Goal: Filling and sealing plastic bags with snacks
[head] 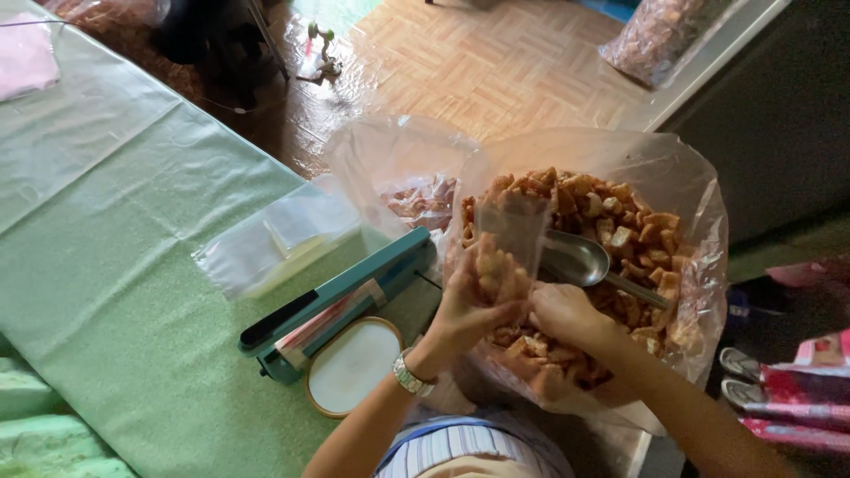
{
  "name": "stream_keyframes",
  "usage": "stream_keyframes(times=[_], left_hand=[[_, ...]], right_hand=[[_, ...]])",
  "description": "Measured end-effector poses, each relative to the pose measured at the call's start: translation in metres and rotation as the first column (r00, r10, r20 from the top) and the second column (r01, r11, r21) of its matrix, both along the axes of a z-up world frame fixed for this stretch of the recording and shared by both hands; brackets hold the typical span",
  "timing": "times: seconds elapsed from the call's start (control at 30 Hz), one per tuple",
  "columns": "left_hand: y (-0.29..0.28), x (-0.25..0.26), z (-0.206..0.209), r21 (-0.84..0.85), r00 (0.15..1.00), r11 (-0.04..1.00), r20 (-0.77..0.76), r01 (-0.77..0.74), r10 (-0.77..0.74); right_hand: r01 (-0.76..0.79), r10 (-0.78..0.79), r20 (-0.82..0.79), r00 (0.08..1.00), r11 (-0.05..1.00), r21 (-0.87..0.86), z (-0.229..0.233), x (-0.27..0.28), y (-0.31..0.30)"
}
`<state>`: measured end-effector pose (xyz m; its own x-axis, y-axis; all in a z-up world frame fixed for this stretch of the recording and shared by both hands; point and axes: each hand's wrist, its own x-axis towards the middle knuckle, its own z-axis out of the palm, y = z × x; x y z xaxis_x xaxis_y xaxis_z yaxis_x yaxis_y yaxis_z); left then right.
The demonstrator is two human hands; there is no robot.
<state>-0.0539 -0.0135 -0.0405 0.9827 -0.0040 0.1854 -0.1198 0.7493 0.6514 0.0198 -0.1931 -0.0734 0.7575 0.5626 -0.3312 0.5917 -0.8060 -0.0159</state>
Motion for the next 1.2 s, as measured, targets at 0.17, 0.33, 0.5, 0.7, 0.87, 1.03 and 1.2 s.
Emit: stream_keyframes(times=[0.17,0.33,0.5,0.7,0.87,1.03,1.2], left_hand=[[0.017,-0.001,0.004,0.214,0.974,0.966,0.2,-0.145,0.102],[0.022,-0.004,0.027,0.584,0.919,0.711,0.29,-0.392,0.268],[0.024,0.0,0.039,0.688,0.857,0.537,0.495,-0.488,0.144],[0.025,0.004,0.04,0.689,0.843,0.507,0.514,-0.517,0.16],[0.037,-0.01,0.051,0.612,0.942,0.736,0.319,-0.289,0.104],[0.048,-0.044,0.048,0.278,0.976,0.96,0.208,0.008,-0.069],[0.068,-0.085,0.037,0.753,0.819,0.333,0.474,-0.568,0.324]], right_hand=[[0.12,-0.088,-0.115,0.989,0.943,0.311,0.069,0.002,-0.006],[-0.026,-0.127,0.117,0.985,0.56,0.828,0.121,0.003,-0.024],[-0.154,-0.155,0.173,0.973,0.123,0.98,0.185,-0.031,0.001],[-0.203,-0.089,0.27,0.959,0.453,0.868,0.197,-0.038,0.018],[-0.094,-0.237,0.106,0.966,0.062,0.994,0.145,-0.102,-0.015],[0.466,-0.126,-0.559,0.82,-0.42,0.778,0.012,-0.115,0.022],[0.509,0.238,-0.453,0.859,-0.304,0.806,0.08,-0.147,0.136]])
